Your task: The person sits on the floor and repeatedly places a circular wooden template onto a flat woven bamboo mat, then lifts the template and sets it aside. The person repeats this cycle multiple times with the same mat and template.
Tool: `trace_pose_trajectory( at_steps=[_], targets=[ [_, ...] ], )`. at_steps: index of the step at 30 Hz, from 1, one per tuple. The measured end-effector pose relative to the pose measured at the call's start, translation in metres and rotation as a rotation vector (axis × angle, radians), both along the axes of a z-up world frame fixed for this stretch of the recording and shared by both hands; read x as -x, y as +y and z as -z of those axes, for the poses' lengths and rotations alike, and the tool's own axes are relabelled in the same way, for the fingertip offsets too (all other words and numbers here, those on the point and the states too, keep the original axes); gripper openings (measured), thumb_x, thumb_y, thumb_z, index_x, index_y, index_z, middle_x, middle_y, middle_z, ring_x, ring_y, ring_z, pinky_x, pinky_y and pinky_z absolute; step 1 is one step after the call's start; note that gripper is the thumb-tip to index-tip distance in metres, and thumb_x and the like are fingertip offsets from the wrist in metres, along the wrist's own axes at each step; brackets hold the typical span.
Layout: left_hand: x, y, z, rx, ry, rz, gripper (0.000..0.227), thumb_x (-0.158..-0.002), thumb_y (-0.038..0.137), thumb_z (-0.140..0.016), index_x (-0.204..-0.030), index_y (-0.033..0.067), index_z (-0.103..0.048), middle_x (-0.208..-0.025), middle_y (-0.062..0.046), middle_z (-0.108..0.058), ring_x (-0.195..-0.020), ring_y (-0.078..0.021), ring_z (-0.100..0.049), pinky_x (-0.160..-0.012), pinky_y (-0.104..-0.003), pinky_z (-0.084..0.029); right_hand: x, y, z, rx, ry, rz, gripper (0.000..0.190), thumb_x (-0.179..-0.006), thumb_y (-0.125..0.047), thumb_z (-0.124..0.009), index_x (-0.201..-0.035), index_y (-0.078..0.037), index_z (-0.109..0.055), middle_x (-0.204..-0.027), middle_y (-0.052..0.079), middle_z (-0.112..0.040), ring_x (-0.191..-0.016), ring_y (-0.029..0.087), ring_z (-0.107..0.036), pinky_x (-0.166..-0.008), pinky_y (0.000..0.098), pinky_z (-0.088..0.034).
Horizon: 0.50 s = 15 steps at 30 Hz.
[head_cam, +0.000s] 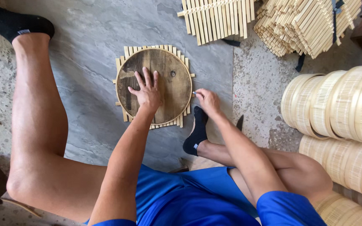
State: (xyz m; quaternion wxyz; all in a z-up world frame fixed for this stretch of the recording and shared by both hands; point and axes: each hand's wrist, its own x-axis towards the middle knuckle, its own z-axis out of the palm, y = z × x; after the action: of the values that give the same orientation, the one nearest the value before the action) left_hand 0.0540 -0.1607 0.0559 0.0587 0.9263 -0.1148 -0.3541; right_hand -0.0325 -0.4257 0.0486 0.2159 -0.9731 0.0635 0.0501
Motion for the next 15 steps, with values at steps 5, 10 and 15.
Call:
trace_pose_trajectory(
  at_steps=[5, 10, 15],
  targets=[
    [0.005, -0.002, 0.01, 0.0, 0.007, -0.008, 0.119, -0.083, 0.044, -0.081, -0.167, 0.0254, 0.001, -0.17, -0.018, 0.015, -0.153, -0.0502, 0.008, -0.107, -0.081, -0.027, 0.022, 0.014, -0.003, 0.038, 0.045, -0.013, 0.012, -0.091, -0.023, -0.074, -0.1, -0.015, -0.078, -0.091, 0.012, -0.077, -0.085, 0.034, -0.073, -0.075, 0.0443, -0.057],
    [0.007, -0.004, 0.025, 0.034, -0.139, -0.056, 0.095, -0.095, 0.028, -0.069, -0.167, 0.0293, -0.007, -0.17, -0.016, 0.008, -0.152, -0.0498, 0.004, -0.104, -0.084, -0.027, 0.036, 0.036, -0.027, 0.025, 0.04, -0.065, 0.013, -0.095, -0.02, -0.072, -0.105, -0.012, -0.075, -0.094, 0.014, -0.074, -0.085, 0.035, -0.072, -0.073, 0.0449, -0.056],
    [0.004, -0.012, 0.03, 0.066, -0.091, -0.132, 0.087, -0.099, 0.028, -0.063, -0.166, 0.0315, -0.007, -0.172, -0.014, 0.009, -0.155, -0.0473, 0.004, -0.107, -0.084, -0.025, 0.047, 0.141, -0.015, -0.09, 0.036, -0.449, 0.016, -0.09, -0.014, -0.07, -0.104, -0.011, -0.076, -0.097, 0.013, -0.074, -0.087, 0.035, -0.071, -0.075, 0.0443, -0.057]
  ],
)
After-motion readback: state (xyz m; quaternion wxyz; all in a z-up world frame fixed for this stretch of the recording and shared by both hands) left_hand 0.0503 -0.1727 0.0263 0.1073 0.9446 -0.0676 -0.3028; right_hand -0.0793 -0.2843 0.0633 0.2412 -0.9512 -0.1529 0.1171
